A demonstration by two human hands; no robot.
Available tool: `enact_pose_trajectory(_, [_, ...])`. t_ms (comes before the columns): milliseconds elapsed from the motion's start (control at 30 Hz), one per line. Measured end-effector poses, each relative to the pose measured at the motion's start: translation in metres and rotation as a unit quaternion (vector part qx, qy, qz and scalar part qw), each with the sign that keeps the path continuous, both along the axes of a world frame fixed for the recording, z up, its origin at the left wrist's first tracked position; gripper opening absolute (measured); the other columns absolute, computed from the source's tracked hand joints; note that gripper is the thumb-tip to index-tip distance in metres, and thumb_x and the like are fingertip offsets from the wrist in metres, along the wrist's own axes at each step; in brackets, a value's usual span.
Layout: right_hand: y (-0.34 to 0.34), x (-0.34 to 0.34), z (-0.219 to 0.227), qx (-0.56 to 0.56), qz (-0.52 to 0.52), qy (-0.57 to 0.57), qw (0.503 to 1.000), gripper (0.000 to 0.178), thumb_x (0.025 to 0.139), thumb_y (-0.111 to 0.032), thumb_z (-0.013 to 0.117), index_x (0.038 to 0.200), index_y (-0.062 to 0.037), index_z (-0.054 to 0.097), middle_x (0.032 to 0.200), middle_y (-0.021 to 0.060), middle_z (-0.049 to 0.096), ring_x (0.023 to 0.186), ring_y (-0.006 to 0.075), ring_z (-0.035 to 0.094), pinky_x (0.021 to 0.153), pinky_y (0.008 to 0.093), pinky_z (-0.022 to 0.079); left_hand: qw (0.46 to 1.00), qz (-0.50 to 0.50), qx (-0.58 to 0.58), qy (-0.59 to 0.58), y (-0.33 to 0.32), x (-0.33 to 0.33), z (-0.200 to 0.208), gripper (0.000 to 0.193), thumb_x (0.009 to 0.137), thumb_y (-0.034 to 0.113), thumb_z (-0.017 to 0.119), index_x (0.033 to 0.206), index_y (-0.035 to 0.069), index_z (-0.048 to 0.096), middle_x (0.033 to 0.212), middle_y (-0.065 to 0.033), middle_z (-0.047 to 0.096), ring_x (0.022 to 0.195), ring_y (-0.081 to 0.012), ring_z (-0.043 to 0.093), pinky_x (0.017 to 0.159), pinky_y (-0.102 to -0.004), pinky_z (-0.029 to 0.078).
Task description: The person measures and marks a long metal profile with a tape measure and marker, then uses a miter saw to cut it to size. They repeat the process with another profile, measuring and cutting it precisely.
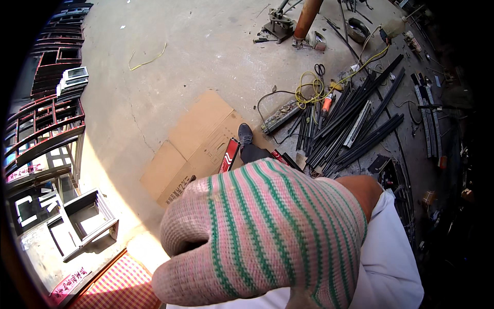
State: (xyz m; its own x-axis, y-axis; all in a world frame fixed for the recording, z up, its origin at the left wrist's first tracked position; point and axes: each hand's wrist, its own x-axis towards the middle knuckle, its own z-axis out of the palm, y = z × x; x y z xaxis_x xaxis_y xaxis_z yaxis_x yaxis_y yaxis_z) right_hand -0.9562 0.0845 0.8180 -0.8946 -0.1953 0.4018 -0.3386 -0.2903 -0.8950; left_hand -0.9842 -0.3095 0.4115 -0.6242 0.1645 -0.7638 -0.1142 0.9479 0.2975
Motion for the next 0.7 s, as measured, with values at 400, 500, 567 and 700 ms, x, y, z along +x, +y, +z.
enact_pose_trajectory(400, [0.131,-0.301,-0.008,0.081,-0.112,-0.129,0.982,0.032,0.1,-0.031,0.065,0.106,-0.0003,0.073,0.09,0.0134,0.071,0.081,0.0237,0.068,0.076,0.035,0.055,0.987,-0.034,0.039,0.155,0.135,-0.32,0.115,0.039,0.087,0.036,0.076,0.111,0.006,0.069,0.093,-0.0243,0.074,0.09,-0.0432,0.072,0.081,-0.0465,0.056])
enact_pose_trajectory(500, [0.161,-0.343,-0.064,0.117,-0.154,-0.359,0.913,0.039,0.103,-0.033,0.058,0.117,-0.0003,0.073,0.101,0.0077,0.073,0.092,0.0156,0.066,0.087,0.0334,0.054,0.994,0.05,0.043,0.083,0.168,-0.366,0.124,0.033,0.086,0.03,0.077,0.105,0.004,0.069,0.082,-0.0182,0.071,0.077,-0.0319,0.07,0.075,-0.0423,0.055])
enact_pose_trajectory(567, [0.183,-0.361,-0.125,0.119,-0.224,-0.455,0.854,0.041,0.101,-0.037,0.066,0.115,0.0006,0.074,0.095,0.0055,0.073,0.081,0.0142,0.065,0.077,0.0306,0.054,0.994,0.085,0.047,0.058,0.179,-0.393,0.125,0.032,0.085,0.028,0.079,0.101,0.003,0.069,0.08,-0.0149,0.07,0.072,-0.025,0.067,0.072,-0.0395,0.054])
enact_pose_trajectory(700, [0.236,-0.389,-0.225,0.116,-0.27,-0.609,0.736,0.042,0.099,-0.038,0.068,0.119,-0.0024,0.075,0.09,0.0043,0.072,0.077,0.0113,0.063,0.07,0.0286,0.054,0.997,0.067,-0.011,0.033,0.167,-0.457,0.091,0.032,0.084,0.03,0.077,0.101,0.003,0.071,0.082,-0.0174,0.072,0.075,-0.0289,0.07,0.075,-0.0397,0.055])
